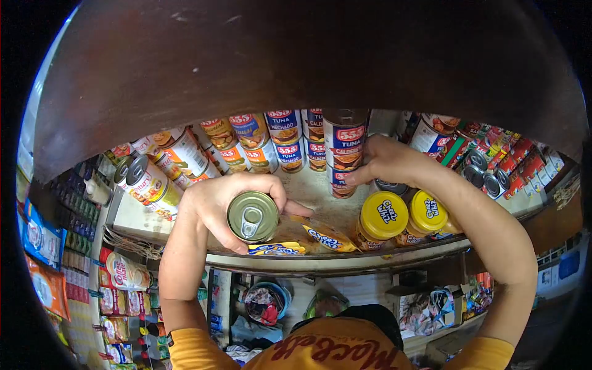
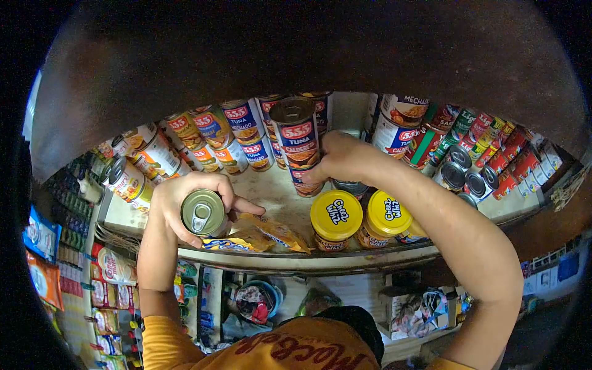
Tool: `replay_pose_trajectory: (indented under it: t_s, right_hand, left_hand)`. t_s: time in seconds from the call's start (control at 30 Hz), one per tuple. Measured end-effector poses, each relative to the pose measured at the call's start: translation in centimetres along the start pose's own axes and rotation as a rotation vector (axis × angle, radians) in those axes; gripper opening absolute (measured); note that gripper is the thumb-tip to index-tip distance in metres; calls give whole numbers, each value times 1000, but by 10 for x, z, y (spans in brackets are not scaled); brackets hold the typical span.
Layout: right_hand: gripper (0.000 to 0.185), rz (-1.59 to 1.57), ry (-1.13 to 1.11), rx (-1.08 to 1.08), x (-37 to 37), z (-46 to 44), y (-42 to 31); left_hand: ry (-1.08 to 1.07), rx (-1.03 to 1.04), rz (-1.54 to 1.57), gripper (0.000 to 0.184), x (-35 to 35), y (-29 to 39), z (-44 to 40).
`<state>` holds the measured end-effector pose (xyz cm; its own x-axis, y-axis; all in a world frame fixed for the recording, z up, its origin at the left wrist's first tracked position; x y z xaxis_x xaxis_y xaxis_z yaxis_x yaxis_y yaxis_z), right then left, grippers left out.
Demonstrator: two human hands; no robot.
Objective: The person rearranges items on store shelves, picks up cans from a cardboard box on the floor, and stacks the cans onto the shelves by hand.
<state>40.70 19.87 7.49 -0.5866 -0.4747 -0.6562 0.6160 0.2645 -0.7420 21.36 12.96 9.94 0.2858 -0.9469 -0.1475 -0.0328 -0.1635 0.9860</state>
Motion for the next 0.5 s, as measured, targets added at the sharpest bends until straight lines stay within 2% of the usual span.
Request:
replay_pose_trajectory:
  t_s: [0.17,0.27,0.37,0.47,0.5]
  right_hand:
    - [43,24,-23,-73,7,-4,2]
    - [56,79,-50,-46,4,-3,3]
    - [60,-8,-134,-77,12,-7,8]
    - [60,20,-49,-113,7,-5,0]
    - [60,58,11,-98,3,-4,-1]
  left_hand:
    - [-18,-31,50,62,-1,-8,4]
    - [27,-2,226,65,-7,-14,5]
    - [94,-52,399,67,-11,-18,2]
    - [37,-10,248,70,-11,-21,-4]
    - [82,-25,256,71,-14,-24,-4]
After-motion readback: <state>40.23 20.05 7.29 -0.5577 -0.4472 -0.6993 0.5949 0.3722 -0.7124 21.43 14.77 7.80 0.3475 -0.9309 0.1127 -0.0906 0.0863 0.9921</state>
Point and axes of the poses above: each hand's wrist, its own z-axis away from the middle knuckle, its own x-axis out of the palm, y = z × x, the point moved 7 cm from there along -z, towards the middle knuckle, and after that the axes turned 5 degrees about -x, right-handed, at the moved point
